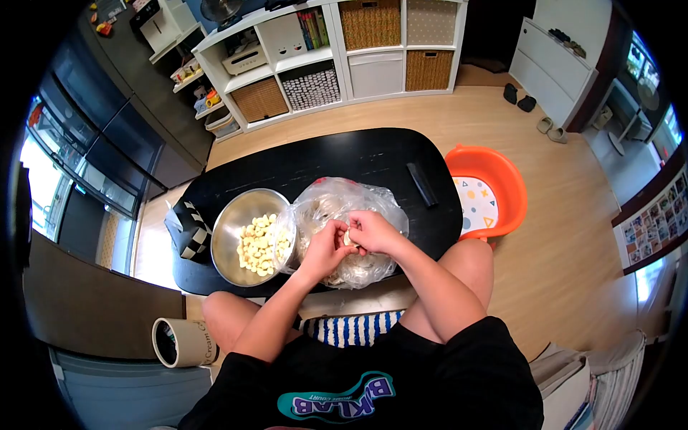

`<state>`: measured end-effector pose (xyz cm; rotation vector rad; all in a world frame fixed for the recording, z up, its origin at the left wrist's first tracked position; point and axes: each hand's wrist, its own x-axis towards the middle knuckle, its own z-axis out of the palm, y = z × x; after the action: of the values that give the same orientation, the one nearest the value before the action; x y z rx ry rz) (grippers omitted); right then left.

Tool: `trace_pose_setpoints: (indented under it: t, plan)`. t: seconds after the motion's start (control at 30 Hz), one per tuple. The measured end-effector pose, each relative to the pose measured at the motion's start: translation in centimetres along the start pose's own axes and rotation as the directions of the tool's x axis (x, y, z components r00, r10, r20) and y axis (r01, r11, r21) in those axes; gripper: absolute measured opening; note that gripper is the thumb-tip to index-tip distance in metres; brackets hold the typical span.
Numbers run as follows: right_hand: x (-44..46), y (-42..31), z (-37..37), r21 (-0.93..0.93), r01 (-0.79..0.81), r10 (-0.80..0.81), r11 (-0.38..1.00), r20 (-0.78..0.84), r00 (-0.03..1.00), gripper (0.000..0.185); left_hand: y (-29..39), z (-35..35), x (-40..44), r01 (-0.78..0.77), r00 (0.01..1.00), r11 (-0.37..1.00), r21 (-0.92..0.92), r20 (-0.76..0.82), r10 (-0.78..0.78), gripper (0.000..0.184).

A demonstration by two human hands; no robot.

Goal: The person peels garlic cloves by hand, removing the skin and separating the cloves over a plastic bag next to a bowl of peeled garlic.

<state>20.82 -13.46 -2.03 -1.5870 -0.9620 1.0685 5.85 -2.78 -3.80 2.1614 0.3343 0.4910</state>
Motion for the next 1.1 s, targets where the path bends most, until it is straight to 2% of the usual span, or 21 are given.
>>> trace_pose_setpoints:
  t: [0.1,0.3,0.43,0.5,0.63,0.73,0.8,0.93,1.03,1.1]
  plan:
    - [0.2,0.4,0.4,0.012,0.043,-0.042,0.999,-0.037,0.998,0.012,0.5,-0.1,0.0,0.028,1.0,0.997,0.068,0.007,-0.029,0.044]
    - [0.1,0.1,0.9,-0.059,0.084,-0.089,0.995,-0.085,0.992,0.01,-0.9,0.8,-0.2,-0.035,0.998,0.999,0.033,-0.048,0.037,0.04]
    - [-0.2,-0.6,1.0,-0.113,0.05,-0.062,0.992,-0.102,0.993,0.008,-0.6,0.8,-0.2,-0.053,0.997,0.998,0.034,-0.046,0.054,0.04]
    - [-0.2,-0.7,0.9,-0.054,-0.015,0.01,0.998,-0.082,0.997,0.007,-0.3,0.8,-0.2,-0.061,0.998,0.997,0.043,-0.028,0.062,0.038]
    - [0.3,0.6,1.5,-0.036,0.002,-0.006,0.999,-0.111,0.994,0.007,-0.5,0.9,-0.2,-0.084,0.996,0.995,0.054,-0.014,0.085,0.038]
    - [0.6,1.3,2.0,-0.028,-0.005,0.0,1.0,-0.168,0.986,0.01,0.0,0.5,-0.4,-0.032,0.999,0.996,0.08,-0.001,0.032,0.041]
    - [0.8,1.6,2.4,-0.126,0.079,-0.105,0.989,-0.216,0.971,0.011,-0.3,0.4,-0.2,-0.107,0.993,0.984,0.144,-0.032,0.113,0.035]
    - [1.4,2.7,2.9,-0.068,0.1,-0.115,0.993,-0.272,0.956,0.012,0.2,0.1,-0.2,-0.069,0.997,0.989,0.127,-0.026,0.072,0.031]
    - [1.4,2.7,2.6,-0.122,0.037,-0.07,0.992,-0.281,0.957,0.013,-0.1,0.2,0.0,-0.022,1.0,0.989,0.146,0.025,0.019,0.033]
    - [1.3,2.1,1.6,-0.332,0.003,-0.086,0.943,-0.235,0.968,0.018,0.1,-0.1,0.1,-0.039,0.999,0.985,0.167,0.03,0.035,0.03]
